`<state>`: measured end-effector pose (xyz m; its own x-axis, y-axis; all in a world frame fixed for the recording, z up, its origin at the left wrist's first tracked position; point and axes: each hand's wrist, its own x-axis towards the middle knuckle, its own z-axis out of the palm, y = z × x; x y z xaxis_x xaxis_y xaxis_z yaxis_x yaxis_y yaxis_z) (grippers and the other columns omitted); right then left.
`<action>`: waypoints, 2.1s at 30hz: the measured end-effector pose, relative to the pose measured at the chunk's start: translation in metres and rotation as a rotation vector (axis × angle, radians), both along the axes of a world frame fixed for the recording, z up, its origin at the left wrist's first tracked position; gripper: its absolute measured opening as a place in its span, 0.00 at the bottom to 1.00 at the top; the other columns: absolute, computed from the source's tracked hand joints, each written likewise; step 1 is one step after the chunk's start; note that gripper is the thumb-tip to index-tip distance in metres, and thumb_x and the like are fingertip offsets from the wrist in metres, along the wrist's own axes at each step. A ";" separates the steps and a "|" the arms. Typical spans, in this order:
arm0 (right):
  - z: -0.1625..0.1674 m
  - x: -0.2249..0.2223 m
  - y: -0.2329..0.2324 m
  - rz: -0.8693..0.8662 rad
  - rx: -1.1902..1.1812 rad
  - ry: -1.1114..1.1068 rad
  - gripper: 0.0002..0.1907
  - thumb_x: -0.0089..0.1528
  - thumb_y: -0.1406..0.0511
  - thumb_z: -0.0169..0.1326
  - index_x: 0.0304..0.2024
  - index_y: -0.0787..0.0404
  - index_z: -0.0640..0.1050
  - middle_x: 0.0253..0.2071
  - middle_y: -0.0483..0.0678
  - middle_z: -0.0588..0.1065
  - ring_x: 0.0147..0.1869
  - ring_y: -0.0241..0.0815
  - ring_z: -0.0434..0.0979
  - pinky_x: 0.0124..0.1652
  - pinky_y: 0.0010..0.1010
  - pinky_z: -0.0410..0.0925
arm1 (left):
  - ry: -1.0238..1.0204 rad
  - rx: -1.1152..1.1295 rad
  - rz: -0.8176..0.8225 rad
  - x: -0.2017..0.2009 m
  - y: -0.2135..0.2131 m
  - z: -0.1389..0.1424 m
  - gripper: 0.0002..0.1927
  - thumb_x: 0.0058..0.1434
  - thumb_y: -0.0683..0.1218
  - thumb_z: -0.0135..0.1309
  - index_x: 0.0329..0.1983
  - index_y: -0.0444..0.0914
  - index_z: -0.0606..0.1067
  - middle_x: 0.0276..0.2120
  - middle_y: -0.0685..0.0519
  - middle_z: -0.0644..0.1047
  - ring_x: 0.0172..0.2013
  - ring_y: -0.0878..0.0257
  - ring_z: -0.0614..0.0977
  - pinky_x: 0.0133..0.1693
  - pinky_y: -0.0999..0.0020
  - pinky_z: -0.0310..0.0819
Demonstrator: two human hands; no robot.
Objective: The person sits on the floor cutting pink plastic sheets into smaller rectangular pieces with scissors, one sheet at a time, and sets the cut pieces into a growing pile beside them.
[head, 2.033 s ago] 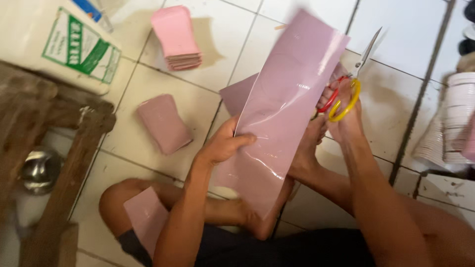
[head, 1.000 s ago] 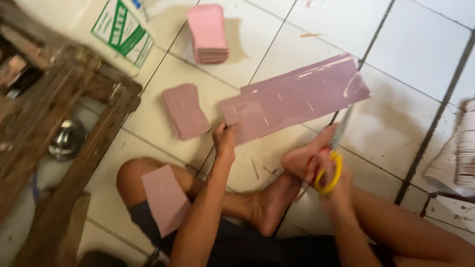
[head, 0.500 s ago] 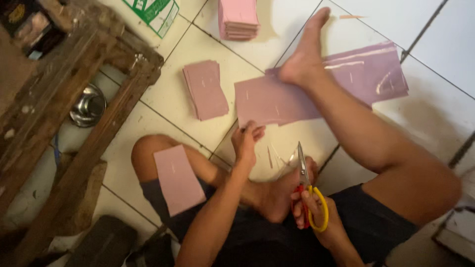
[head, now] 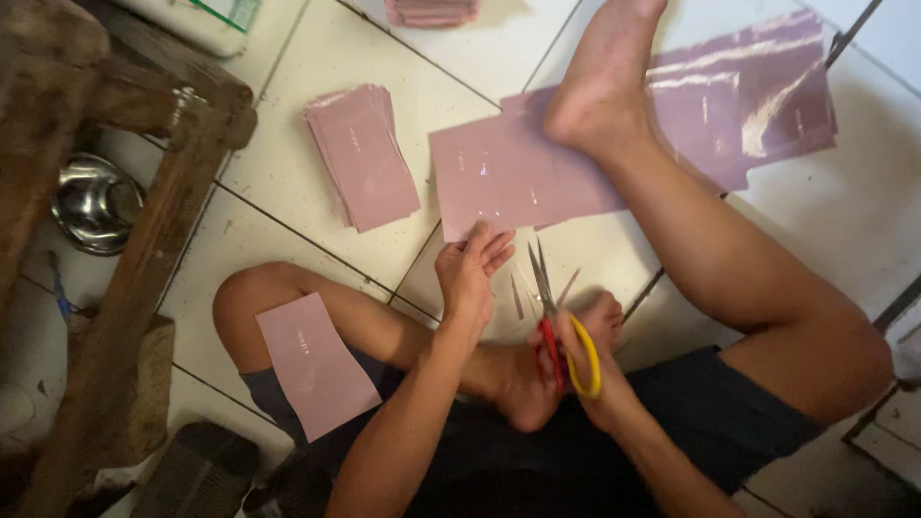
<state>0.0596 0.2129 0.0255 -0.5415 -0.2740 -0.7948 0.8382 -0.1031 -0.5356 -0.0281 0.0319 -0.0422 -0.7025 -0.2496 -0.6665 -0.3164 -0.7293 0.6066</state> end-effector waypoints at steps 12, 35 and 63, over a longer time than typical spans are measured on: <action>-0.020 -0.053 -0.030 0.047 0.287 0.033 0.26 0.61 0.46 0.57 0.36 0.62 0.83 0.18 0.39 0.66 0.19 0.31 0.64 0.21 0.24 0.56 | -0.038 -0.008 0.005 0.002 0.000 0.014 0.15 0.64 0.45 0.60 0.42 0.27 0.73 0.39 0.45 0.79 0.43 0.50 0.86 0.39 0.64 0.85; -0.032 -0.085 -0.029 0.040 0.326 0.077 0.19 0.59 0.53 0.64 0.30 0.64 0.83 0.13 0.40 0.63 0.13 0.30 0.59 0.14 0.26 0.51 | -0.026 -0.017 -0.066 0.009 -0.004 0.005 0.13 0.64 0.48 0.59 0.40 0.31 0.76 0.36 0.42 0.83 0.39 0.54 0.87 0.40 0.65 0.80; 0.010 -0.118 -0.054 -0.055 0.421 0.563 0.20 0.68 0.56 0.52 0.27 0.61 0.73 0.19 0.40 0.66 0.23 0.33 0.66 0.23 0.28 0.60 | 0.262 -0.311 -0.353 0.050 -0.013 0.053 0.13 0.70 0.46 0.54 0.50 0.31 0.76 0.32 0.50 0.81 0.30 0.66 0.82 0.36 0.70 0.78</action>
